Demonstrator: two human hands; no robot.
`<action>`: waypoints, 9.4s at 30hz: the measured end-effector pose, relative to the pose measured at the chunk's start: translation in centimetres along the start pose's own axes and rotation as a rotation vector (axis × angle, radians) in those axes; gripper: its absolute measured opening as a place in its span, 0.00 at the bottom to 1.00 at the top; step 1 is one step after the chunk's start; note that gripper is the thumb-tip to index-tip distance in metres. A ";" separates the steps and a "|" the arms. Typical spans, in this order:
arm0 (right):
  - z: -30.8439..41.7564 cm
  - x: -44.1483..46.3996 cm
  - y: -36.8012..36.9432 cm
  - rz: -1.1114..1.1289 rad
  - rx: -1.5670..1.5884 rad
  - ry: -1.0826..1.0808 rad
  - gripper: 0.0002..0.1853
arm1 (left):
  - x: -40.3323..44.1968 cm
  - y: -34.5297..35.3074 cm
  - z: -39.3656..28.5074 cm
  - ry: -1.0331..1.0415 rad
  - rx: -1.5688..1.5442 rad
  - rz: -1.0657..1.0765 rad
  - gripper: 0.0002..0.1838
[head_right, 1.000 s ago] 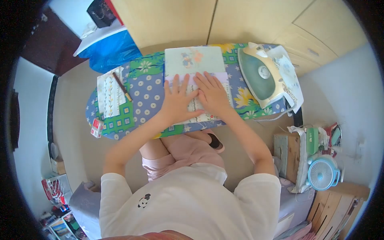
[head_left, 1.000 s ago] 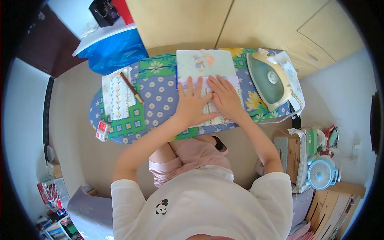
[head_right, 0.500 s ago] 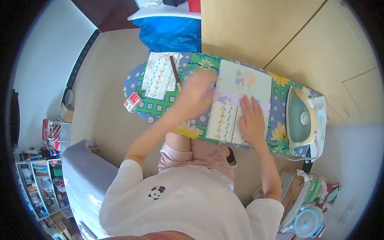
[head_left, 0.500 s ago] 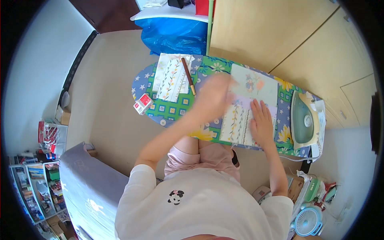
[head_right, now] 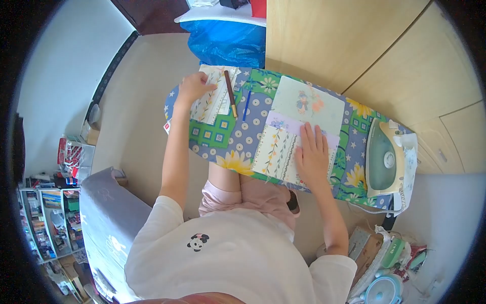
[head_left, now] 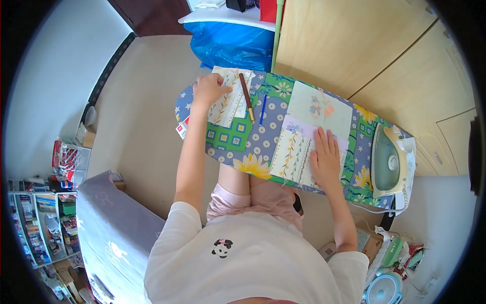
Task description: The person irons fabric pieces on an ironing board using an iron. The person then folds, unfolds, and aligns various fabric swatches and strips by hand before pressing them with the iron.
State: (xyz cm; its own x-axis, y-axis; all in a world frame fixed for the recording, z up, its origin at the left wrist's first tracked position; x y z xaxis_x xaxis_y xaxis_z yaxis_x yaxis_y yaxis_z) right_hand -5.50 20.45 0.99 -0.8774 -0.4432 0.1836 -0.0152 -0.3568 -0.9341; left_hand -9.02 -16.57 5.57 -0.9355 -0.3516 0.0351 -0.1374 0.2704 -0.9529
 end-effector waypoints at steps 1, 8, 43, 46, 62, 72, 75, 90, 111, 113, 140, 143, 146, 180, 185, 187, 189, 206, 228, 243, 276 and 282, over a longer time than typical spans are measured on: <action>0.2 0.1 0.2 -0.001 0.007 -0.016 0.29 | 0.3 0.1 0.4 0.012 -0.145 -0.021 0.21; 2.8 1.3 1.5 -0.030 0.039 -0.068 0.29 | 0.5 -1.0 3.6 0.050 -0.609 0.016 0.21; 4.8 -3.3 -5.3 0.081 1.583 0.343 0.27 | -15.9 -1.0 -4.7 0.298 -1.190 0.644 0.28; 3.0 -4.6 -4.6 0.054 1.158 0.107 0.20 | -16.1 0.3 -5.0 0.158 -1.440 0.361 0.21; -0.8 -8.9 -5.3 0.051 1.186 0.503 0.18 | -13.8 1.2 -9.3 0.479 -0.993 0.605 0.21; -2.2 -10.1 -6.3 0.037 1.067 0.553 0.08 | -12.1 1.9 -12.5 0.601 -0.908 0.582 0.12; -2.5 -10.4 -6.4 -0.141 1.030 0.415 0.08 | -11.3 2.2 -12.5 0.604 -0.812 0.623 0.10; 0.0 -8.8 -9.3 -0.147 0.853 0.263 0.10 | -15.5 1.2 -21.7 0.847 -0.759 0.952 0.15; -1.3 -8.6 -8.8 -0.205 1.117 0.450 0.08 | -15.9 4.1 -19.8 0.549 -1.040 0.989 0.17; -1.6 -8.4 -8.5 -0.200 1.121 0.475 0.07 | -15.9 4.2 -19.1 0.499 -1.054 1.049 0.17; -0.4 -5.0 -5.1 0.078 1.053 0.513 0.06 | -15.3 2.7 -8.9 0.389 -1.036 0.883 0.10; -0.7 -3.7 -3.5 0.135 0.950 0.466 0.08 | -13.7 2.4 -5.9 0.274 -1.024 0.822 0.10; -0.6 -2.9 -1.5 0.168 0.889 0.410 0.09 | -12.7 1.6 -4.8 0.274 -0.936 0.659 0.10; -1.0 0.0 -1.8 0.345 0.587 0.457 0.13 | -9.5 0.7 -3.3 0.314 -0.471 0.642 0.13; -1.2 0.2 -1.7 0.379 0.587 0.456 0.13 | -9.4 1.0 -3.3 0.271 -0.451 0.637 0.13; -1.3 0.3 -1.7 0.378 0.590 0.453 0.14 | -9.3 0.6 -3.6 0.270 -0.432 0.642 0.14; -1.4 0.4 -1.6 0.375 0.596 0.447 0.14 | -9.3 0.4 -3.8 0.268 -0.410 0.644 0.14; -1.2 0.4 -1.9 0.407 0.602 0.481 0.14 | -8.6 0.8 -3.3 0.310 -0.443 0.680 0.13; 1.8 -1.2 -2.3 0.059 0.280 0.409 0.12 | -20.1 6.0 -13.6 0.768 -0.060 -0.036 0.37; 6.9 -4.2 0.4 -0.168 0.185 -0.053 0.21 | -20.0 7.6 -13.0 0.735 0.047 -0.020 0.42; 6.0 -2.5 -5.1 -0.034 1.771 0.262 0.29 | -18.1 3.1 -11.6 0.293 -1.577 0.732 0.18; 5.2 -4.5 -2.3 0.093 1.747 0.325 0.24 | -19.2 4.1 -11.9 0.255 -1.654 0.507 0.20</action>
State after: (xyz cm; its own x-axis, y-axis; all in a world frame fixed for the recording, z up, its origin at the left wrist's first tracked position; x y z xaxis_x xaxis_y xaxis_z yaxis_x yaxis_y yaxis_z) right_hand 0.95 19.03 3.92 -0.8994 -0.4229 -0.1104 0.3229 -0.8132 0.4841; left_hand 4.52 1.99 4.62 -0.9882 0.1434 0.0542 0.1531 0.9062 0.3943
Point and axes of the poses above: each hand's wrist, its own x-axis towards the middle knuckle, its own y-axis out of the palm, z = x × y, the point moved 2 cm from there along x, towards the middle knuckle, and after that the axes turned 6 degrees about y, right-handed, at the moved point
